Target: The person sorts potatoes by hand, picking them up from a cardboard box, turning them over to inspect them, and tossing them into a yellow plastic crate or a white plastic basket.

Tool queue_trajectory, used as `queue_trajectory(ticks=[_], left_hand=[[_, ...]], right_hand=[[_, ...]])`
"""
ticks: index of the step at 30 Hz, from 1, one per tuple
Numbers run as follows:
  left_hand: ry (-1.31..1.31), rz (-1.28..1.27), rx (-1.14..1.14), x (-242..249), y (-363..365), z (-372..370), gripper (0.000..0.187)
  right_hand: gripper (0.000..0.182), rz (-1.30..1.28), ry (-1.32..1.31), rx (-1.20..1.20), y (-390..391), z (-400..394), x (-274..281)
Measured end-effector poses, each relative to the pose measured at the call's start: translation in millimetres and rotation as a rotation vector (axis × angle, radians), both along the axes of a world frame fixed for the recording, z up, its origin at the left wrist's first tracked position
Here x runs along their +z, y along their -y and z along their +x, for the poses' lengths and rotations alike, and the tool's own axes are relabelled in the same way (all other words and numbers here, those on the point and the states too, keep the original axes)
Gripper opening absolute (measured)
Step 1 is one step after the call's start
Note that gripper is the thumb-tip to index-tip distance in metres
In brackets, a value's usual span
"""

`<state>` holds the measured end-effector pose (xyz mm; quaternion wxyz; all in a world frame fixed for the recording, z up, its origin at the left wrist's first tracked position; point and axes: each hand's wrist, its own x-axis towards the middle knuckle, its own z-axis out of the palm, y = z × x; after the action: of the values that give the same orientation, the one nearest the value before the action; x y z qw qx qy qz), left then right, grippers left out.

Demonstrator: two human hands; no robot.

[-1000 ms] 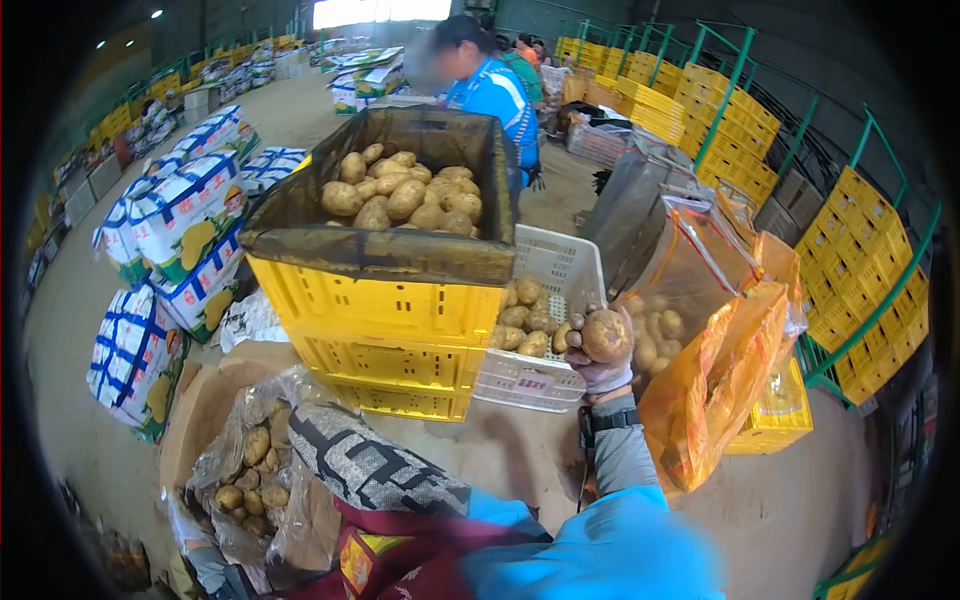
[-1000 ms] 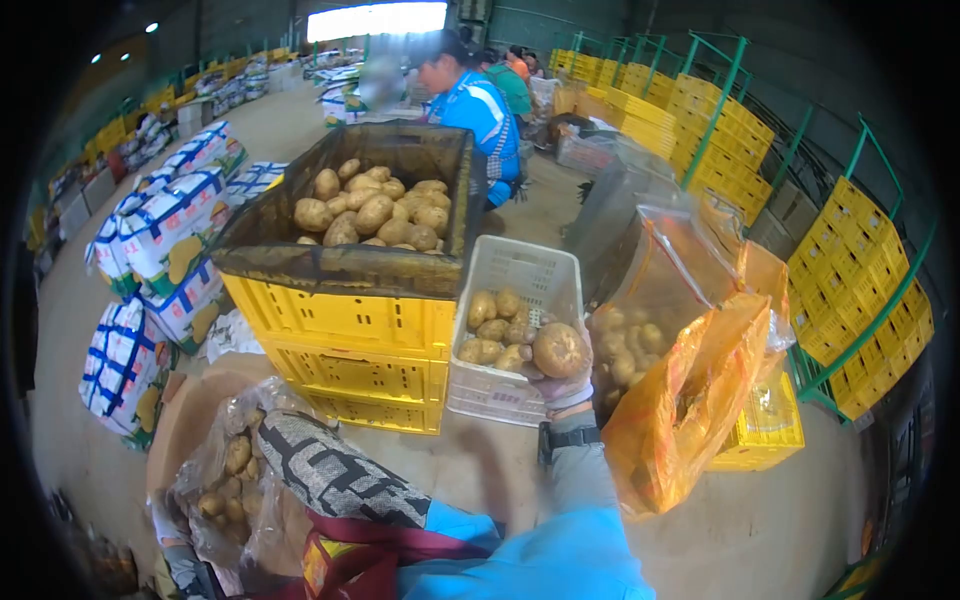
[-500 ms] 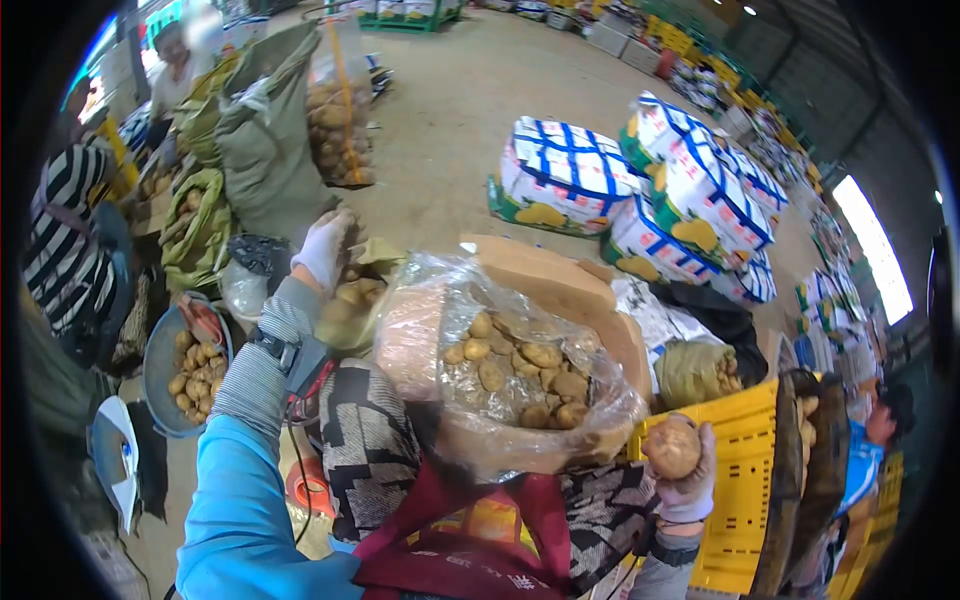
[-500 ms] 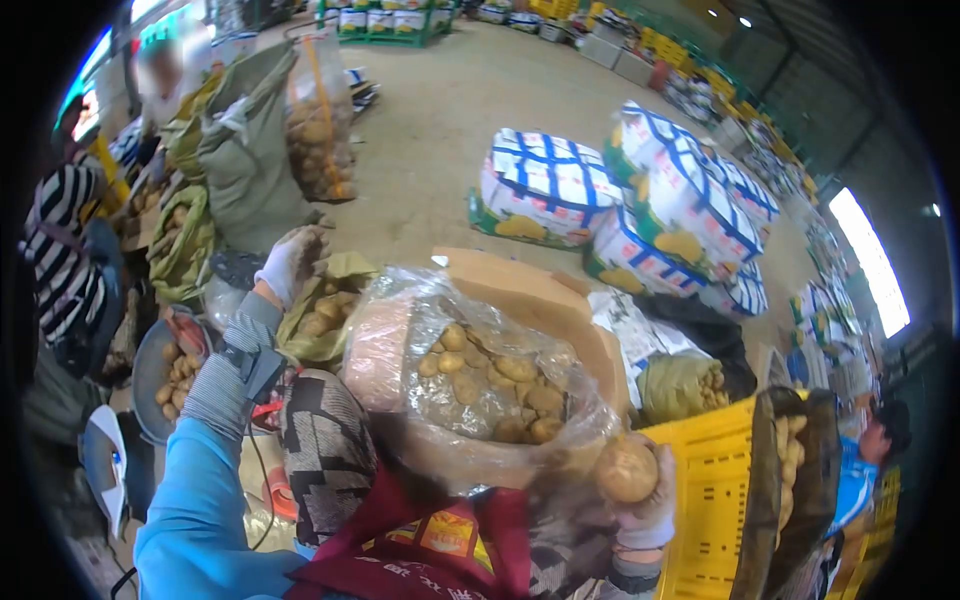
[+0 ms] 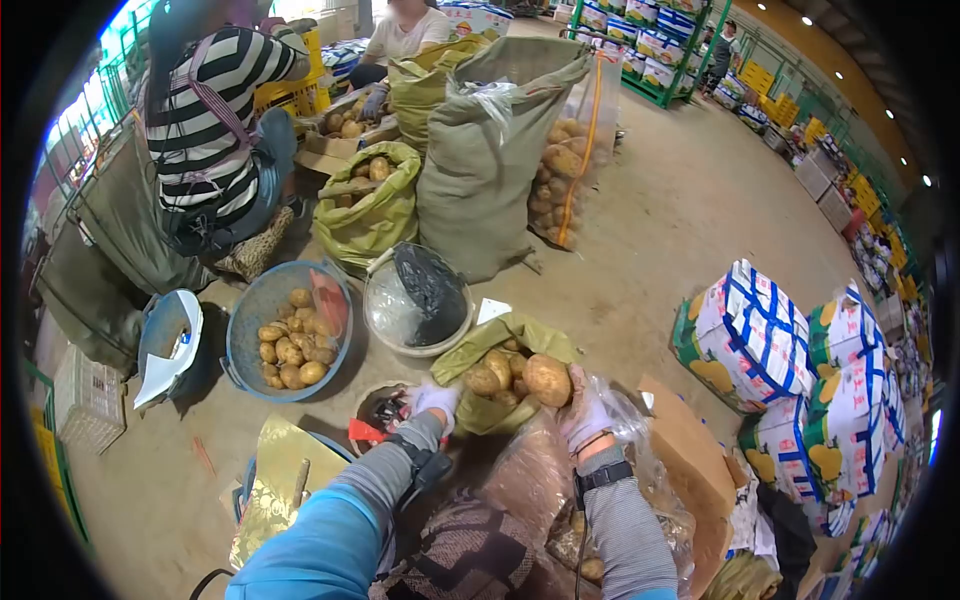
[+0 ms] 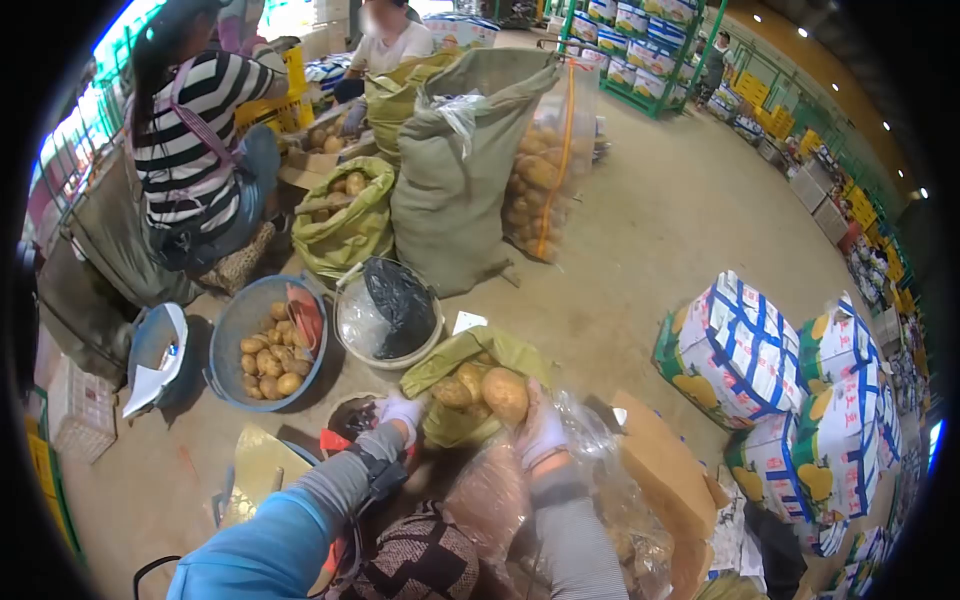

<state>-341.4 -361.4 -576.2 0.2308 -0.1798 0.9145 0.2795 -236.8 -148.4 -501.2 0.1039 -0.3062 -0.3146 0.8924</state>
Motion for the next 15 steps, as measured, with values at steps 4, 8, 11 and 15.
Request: queue_trajectory(ticks=[4,8,11,15], left_hand=[[0.041,-0.083,-0.083,-46.7,3.5,-6.8,0.057],[-0.13,0.005,0.001,-61.6,11.1,0.6,0.036],[-0.225,0.168,0.02,-37.0,23.3,7.1,0.028],[-0.24,0.613,0.108,14.7,29.8,13.8,0.017]], right_hand=[[0.026,0.301,0.04,-0.089,-7.3,33.0,7.1],[0.015,0.535,0.177,-0.181,-16.7,132.3,22.6],[0.019,0.654,0.296,-0.317,-32.3,226.5,17.8],[0.015,0.23,0.389,-0.427,-31.9,332.9,14.6]])
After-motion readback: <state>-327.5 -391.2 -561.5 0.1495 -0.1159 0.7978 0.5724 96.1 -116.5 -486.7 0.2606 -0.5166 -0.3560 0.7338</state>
